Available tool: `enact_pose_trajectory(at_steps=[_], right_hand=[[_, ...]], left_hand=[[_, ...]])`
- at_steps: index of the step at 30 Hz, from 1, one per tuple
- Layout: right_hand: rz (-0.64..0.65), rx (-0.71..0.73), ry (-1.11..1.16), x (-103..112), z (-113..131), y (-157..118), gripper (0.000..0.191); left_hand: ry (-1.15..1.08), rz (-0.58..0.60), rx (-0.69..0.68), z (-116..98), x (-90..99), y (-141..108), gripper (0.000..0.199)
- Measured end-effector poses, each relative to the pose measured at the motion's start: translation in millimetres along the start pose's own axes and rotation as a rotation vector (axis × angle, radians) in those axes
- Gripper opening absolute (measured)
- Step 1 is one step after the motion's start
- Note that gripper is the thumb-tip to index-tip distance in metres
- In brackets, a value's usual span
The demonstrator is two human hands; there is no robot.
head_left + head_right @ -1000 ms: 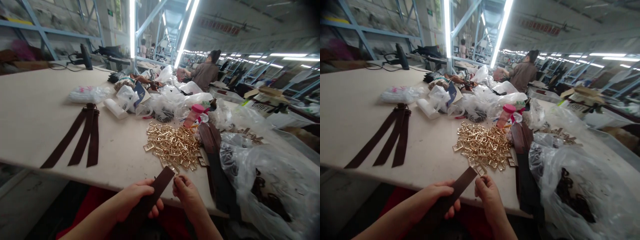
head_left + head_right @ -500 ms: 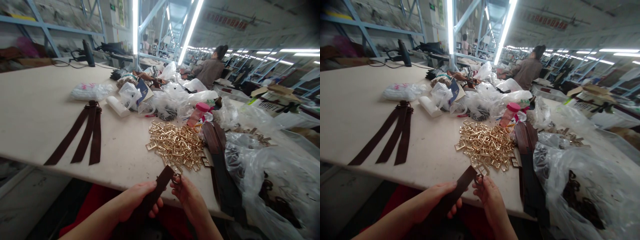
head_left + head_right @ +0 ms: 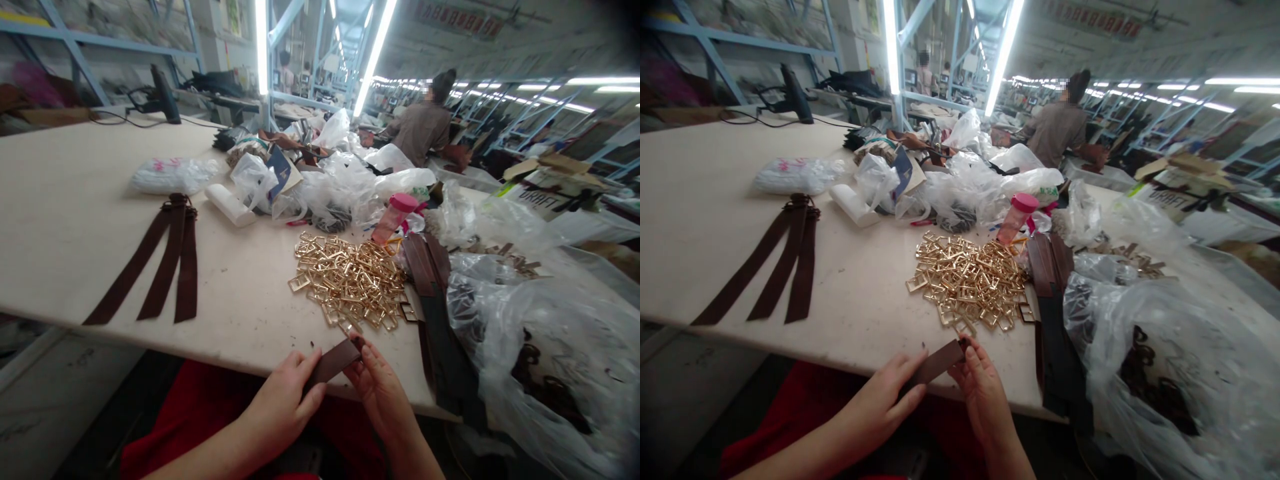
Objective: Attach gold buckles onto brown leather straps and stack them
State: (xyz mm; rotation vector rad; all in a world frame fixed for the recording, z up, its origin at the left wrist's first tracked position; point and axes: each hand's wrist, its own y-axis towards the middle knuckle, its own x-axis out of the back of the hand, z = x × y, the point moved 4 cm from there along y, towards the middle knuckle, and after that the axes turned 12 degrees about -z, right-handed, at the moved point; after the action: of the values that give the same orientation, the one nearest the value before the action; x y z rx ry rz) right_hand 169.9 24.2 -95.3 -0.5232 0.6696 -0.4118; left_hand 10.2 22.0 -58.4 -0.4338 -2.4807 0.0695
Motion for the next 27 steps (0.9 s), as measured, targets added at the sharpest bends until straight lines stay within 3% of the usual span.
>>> enact_pose_trajectory(at_steps=[27], right_hand=[[0.028, -0.004, -0.012, 9, -7, 1, 0.03]], left_hand=[[-0.022, -0.01, 0.062, 10, -3.2, 2, 0.055]])
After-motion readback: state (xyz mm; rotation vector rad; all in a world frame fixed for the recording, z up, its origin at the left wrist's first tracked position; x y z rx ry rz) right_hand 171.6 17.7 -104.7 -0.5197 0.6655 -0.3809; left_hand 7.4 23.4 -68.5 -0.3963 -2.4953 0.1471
